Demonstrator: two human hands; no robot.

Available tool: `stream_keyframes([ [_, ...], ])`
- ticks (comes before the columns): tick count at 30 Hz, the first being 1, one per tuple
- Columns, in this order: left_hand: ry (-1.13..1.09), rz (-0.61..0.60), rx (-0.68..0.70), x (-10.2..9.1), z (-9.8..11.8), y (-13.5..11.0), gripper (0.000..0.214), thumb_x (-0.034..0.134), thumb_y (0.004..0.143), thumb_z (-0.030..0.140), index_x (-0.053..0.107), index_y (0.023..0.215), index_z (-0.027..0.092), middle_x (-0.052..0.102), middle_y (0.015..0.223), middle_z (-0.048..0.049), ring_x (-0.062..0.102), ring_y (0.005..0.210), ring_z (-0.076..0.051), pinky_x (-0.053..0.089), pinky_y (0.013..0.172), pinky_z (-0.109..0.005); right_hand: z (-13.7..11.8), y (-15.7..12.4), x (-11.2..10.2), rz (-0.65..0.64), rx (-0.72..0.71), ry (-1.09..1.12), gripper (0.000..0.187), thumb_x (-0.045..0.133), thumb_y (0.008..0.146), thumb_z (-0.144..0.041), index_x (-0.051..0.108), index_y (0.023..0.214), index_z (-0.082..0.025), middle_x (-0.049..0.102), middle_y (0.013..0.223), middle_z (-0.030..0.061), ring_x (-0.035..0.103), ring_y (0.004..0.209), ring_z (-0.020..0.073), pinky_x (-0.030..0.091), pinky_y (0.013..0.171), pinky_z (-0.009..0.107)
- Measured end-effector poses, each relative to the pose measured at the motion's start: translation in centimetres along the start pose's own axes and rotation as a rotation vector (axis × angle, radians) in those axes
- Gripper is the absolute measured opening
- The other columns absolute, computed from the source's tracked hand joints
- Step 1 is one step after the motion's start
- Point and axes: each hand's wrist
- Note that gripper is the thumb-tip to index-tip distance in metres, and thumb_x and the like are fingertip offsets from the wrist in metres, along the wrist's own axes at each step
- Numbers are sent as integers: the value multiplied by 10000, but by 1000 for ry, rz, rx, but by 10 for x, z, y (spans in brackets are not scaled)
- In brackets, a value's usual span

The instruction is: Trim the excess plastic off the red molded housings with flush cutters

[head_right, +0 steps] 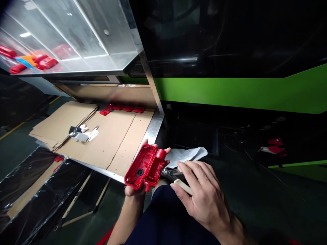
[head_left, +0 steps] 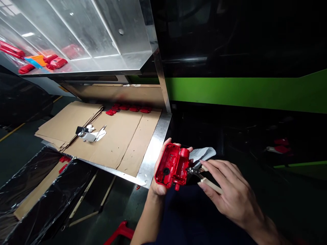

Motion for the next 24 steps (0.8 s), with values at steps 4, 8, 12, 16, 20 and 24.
stream_keyframes([
  [4,13,-29,93,0,2,-2,1032,887,556,632,434,1449,385,412,1460,-74,406,1367,-489,412,1129,-617,0,4,-5,-22,-28,-58,438,589,957,-358,595,1277,-59,647,1154,141,558,1083,249,441,949,409],
  [8,52,-76,108,0,3,-1,1023,873,595,622,403,1475,392,395,1455,-70,369,1400,-486,321,1180,-643,1,9,-10,-55,-62,-120,430,580,960,-366,604,1268,-68,638,1144,141,555,1083,256,433,965,427],
  [12,120,-46,121,0,4,0,1085,872,567,650,392,1485,328,400,1439,-121,420,1356,-505,293,1155,-682,4,14,-15,-70,-87,-159,407,579,959,-354,613,1252,-74,642,1130,131,556,1071,252,440,943,419],
  [16,176,-33,156,1,4,2,1038,863,569,664,439,1455,329,443,1408,-116,438,1346,-498,297,1158,-661,8,17,-16,-105,-92,-162,380,577,959,-354,611,1240,-100,641,1106,115,554,1048,245,446,910,417],
  [20,174,-43,200,4,1,5,1014,871,590,631,446,1455,315,465,1394,-109,451,1342,-483,312,1166,-626,11,17,-18,-135,-87,-162,371,586,955,-352,591,1247,-124,635,1098,97,551,1028,235,444,882,409],
  [24,161,-41,203,6,-1,6,1007,879,595,608,445,1454,311,458,1396,-104,446,1345,-483,315,1170,-615,12,19,-22,-151,-81,-151,362,593,950,-349,583,1242,-135,635,1070,88,552,989,227,439,851,404],
])
Point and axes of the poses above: each hand's wrist, its own y-axis towards the middle knuckle, its own x-axis out of the palm, z = x × y
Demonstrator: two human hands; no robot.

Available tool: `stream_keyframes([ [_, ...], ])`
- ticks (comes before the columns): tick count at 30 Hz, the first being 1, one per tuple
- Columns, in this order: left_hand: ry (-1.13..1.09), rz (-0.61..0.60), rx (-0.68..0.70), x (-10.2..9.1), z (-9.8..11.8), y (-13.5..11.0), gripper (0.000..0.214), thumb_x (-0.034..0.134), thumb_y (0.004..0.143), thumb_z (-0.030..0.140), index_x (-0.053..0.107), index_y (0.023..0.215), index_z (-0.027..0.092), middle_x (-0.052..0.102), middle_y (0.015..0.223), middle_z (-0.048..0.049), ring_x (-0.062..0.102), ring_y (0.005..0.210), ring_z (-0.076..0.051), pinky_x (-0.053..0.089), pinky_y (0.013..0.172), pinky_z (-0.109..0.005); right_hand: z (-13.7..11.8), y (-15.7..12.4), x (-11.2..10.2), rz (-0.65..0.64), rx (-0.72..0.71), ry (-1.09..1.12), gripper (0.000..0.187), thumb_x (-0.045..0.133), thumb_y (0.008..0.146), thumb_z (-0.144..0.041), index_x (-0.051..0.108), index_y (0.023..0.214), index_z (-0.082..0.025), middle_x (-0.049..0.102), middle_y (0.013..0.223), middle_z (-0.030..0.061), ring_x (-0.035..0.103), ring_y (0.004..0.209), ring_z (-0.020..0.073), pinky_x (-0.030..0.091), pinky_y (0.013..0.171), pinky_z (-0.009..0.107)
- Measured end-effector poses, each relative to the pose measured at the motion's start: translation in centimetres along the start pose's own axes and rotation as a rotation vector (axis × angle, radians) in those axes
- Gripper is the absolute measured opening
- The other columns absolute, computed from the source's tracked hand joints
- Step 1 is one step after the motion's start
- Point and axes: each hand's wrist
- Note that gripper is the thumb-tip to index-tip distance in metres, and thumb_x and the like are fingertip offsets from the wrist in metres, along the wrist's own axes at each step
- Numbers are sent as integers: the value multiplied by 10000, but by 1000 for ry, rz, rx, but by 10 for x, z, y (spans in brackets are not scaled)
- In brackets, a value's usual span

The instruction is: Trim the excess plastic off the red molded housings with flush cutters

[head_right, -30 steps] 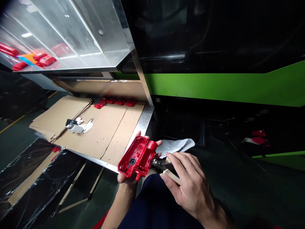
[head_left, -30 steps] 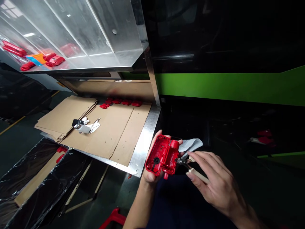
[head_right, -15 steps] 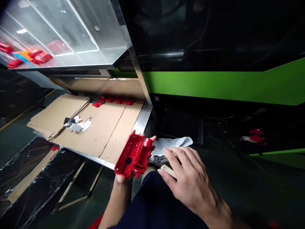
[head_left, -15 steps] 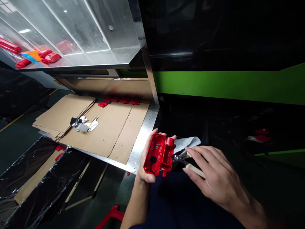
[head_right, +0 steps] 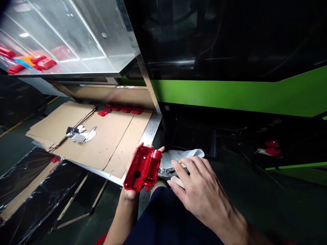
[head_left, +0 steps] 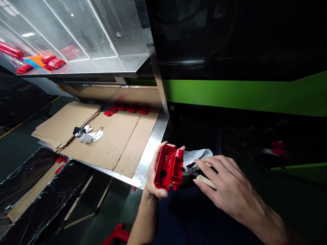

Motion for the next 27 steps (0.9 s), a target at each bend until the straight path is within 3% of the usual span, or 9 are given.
stream_keyframes([
  [5,3,5,-29,-3,-4,1,1038,894,546,631,458,1435,319,464,1384,-103,453,1339,-479,297,1177,-623,9,2,4,27,-42,16,266,620,931,-318,624,1135,-147,643,929,59,561,850,208,441,753,391],
  [9,-92,3,-33,-6,-11,-1,1028,861,538,694,465,1422,350,476,1379,-87,491,1313,-455,352,1151,-609,13,-3,20,96,-44,255,230,637,923,-315,653,1091,-158,649,871,52,582,815,189,489,745,363],
  [14,-133,64,-120,-3,-15,-2,1106,873,473,707,431,1433,379,437,1443,-104,461,1321,-483,439,1070,-650,9,-17,45,243,397,916,314,443,1012,-355,641,1201,-201,714,1027,69,689,938,180,590,815,291],
  [16,-132,59,-114,-1,-14,-2,1119,875,476,707,417,1443,377,417,1463,-105,442,1336,-487,453,1064,-644,11,-21,50,228,497,1012,360,416,1016,-379,629,1244,-199,716,1105,85,688,1031,203,592,888,313],
  [19,-125,44,-88,2,-13,-1,1109,888,505,678,410,1454,360,405,1469,-110,425,1356,-477,425,1106,-616,17,-21,45,165,495,924,373,460,1000,-401,593,1299,-223,699,1181,76,672,1090,201,576,938,309],
  [23,-120,24,-62,9,-16,0,1096,906,545,623,399,1473,338,398,1485,-121,414,1378,-457,314,1188,-601,20,-9,25,159,394,628,307,504,984,-388,611,1232,-242,665,1193,44,647,1085,161,550,923,260],
  [27,-63,40,-45,17,-23,-4,1103,916,577,559,360,1501,329,400,1506,-127,391,1399,-442,289,1206,-593,17,5,12,154,294,386,313,546,965,-397,618,1209,-215,647,1179,43,620,1073,168,523,926,295],
])
Point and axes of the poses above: each hand's wrist, its own y-axis towards the middle knuckle, its own x-axis out of the palm, z = x × y
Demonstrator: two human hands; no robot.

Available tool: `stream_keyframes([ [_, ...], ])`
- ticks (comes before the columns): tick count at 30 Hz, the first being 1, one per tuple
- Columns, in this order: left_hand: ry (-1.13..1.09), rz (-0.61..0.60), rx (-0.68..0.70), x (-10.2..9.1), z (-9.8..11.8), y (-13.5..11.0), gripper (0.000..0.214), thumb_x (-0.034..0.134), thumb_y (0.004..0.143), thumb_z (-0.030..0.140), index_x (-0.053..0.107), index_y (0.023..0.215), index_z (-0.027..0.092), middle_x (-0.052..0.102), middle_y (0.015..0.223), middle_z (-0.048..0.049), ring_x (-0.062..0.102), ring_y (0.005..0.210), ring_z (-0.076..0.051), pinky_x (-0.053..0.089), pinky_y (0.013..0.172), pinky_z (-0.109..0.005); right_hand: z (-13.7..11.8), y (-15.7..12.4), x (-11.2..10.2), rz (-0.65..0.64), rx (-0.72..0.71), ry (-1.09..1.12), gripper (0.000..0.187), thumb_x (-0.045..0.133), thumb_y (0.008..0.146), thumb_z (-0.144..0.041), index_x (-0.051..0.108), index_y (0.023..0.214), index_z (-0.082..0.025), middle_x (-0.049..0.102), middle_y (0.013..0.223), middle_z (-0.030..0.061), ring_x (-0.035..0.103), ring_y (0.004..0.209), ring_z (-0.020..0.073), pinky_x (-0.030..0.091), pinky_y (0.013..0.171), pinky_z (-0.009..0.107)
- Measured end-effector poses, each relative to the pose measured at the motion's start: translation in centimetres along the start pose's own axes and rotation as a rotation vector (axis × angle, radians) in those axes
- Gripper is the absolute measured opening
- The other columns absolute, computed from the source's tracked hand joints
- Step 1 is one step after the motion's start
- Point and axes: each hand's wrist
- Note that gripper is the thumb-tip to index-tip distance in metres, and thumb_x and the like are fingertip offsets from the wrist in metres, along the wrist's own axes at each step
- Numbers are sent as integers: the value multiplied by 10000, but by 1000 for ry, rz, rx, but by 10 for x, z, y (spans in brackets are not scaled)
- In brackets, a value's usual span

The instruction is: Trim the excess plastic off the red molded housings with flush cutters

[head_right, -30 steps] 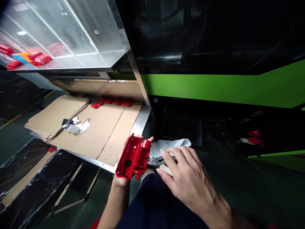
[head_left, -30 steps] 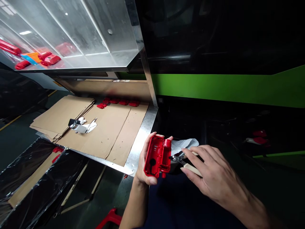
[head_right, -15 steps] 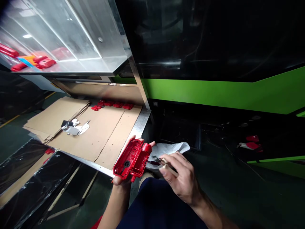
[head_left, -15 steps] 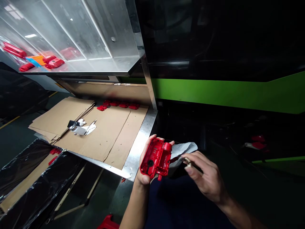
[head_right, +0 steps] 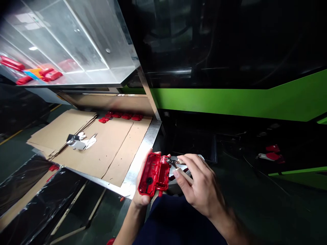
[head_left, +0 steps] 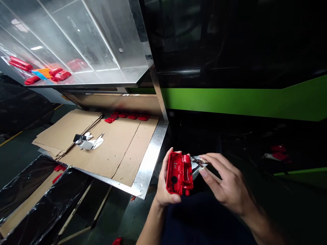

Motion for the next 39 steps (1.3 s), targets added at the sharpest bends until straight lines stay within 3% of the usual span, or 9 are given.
stream_keyframes([
  [6,154,74,1,9,-6,-5,1110,893,595,589,334,1520,335,408,1523,-120,409,1392,-426,353,1185,-566,-10,9,4,-21,-85,-208,272,549,963,-385,612,1151,-198,660,1075,40,605,978,199,495,869,379],
  [16,284,122,34,7,-14,-10,1184,950,524,524,329,1502,280,404,1521,-162,445,1382,-377,368,1188,-519,-15,11,9,-73,-37,-270,294,504,981,-386,630,1141,-175,653,1066,55,590,967,223,460,848,398],
  [32,416,187,159,10,-24,-13,1148,938,564,512,303,1509,361,385,1509,-119,387,1407,-377,306,1202,-608,-20,9,18,-31,-4,-156,285,531,968,-392,630,1129,-179,668,1050,38,604,971,195,500,867,366],
  [39,627,100,287,-6,-30,-10,1155,928,610,475,252,1533,315,321,1540,-153,368,1415,-405,356,1179,-605,-19,8,16,-69,66,-40,285,510,976,-401,623,1148,-205,670,1097,24,615,1034,180,509,910,364],
])
Point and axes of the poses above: each hand's wrist, its own y-axis towards the middle knuckle, its own x-axis out of the palm, z = x × y
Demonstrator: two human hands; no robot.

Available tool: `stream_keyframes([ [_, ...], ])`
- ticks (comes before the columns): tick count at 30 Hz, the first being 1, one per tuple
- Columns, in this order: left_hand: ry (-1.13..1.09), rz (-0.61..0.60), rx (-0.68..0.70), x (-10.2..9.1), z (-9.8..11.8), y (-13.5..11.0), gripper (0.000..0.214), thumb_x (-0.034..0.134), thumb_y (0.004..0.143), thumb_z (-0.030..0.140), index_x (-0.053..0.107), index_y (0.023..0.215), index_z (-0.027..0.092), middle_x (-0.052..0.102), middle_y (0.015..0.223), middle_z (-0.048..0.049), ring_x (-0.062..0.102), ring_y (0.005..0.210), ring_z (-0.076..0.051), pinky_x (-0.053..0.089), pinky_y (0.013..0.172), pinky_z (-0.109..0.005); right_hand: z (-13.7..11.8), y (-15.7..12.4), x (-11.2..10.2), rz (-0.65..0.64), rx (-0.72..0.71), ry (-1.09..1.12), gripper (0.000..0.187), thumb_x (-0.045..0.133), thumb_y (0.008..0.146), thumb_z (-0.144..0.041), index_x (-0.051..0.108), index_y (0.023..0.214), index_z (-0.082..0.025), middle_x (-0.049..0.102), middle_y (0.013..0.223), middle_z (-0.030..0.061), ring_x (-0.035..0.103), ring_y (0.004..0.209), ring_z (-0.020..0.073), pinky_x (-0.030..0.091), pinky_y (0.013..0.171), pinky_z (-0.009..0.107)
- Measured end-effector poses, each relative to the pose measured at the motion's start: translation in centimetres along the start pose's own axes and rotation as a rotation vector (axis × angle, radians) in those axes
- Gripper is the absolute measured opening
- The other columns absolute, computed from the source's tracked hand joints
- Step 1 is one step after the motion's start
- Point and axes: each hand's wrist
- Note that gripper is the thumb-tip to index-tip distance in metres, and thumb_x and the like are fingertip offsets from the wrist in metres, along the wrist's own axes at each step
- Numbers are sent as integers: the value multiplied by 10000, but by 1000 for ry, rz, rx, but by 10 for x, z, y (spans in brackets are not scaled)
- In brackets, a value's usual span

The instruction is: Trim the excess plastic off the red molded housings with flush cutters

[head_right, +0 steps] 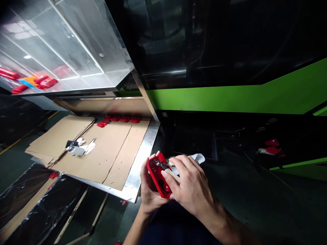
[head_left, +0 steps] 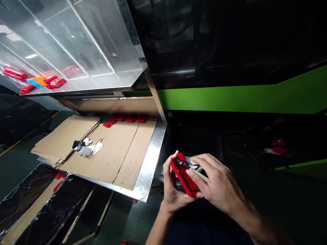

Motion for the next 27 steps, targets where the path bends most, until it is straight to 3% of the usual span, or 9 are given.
stream_keyframes([
  [7,365,40,281,0,-6,2,1079,872,685,247,222,1542,168,368,1484,-202,362,1421,-408,392,1169,-586,-4,-1,0,-81,91,169,257,486,982,-429,623,1108,-251,669,1063,-14,628,969,140,513,852,329],
  [14,412,0,314,1,-15,0,1113,873,662,238,208,1551,177,378,1509,-197,385,1409,-402,413,1154,-585,3,-4,4,-14,18,24,202,525,960,-385,605,1007,-206,626,963,26,585,912,179,487,807,353],
  [20,330,27,160,4,-14,-9,1109,899,629,272,257,1531,207,366,1521,-200,406,1380,-403,394,1150,-601,5,-5,6,-20,16,-85,229,556,946,-409,638,925,-196,591,866,29,587,806,184,482,700,347],
  [27,-37,119,-120,12,10,-8,1131,918,590,538,285,1508,349,341,1523,-134,367,1411,-404,357,1170,-618,10,-8,-5,36,52,214,219,556,956,-394,619,1069,-217,645,1010,38,630,933,160,522,822,310],
])
Point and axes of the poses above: each hand's wrist, its own y-axis towards the middle knuckle, its own x-axis out of the palm, z = x × y
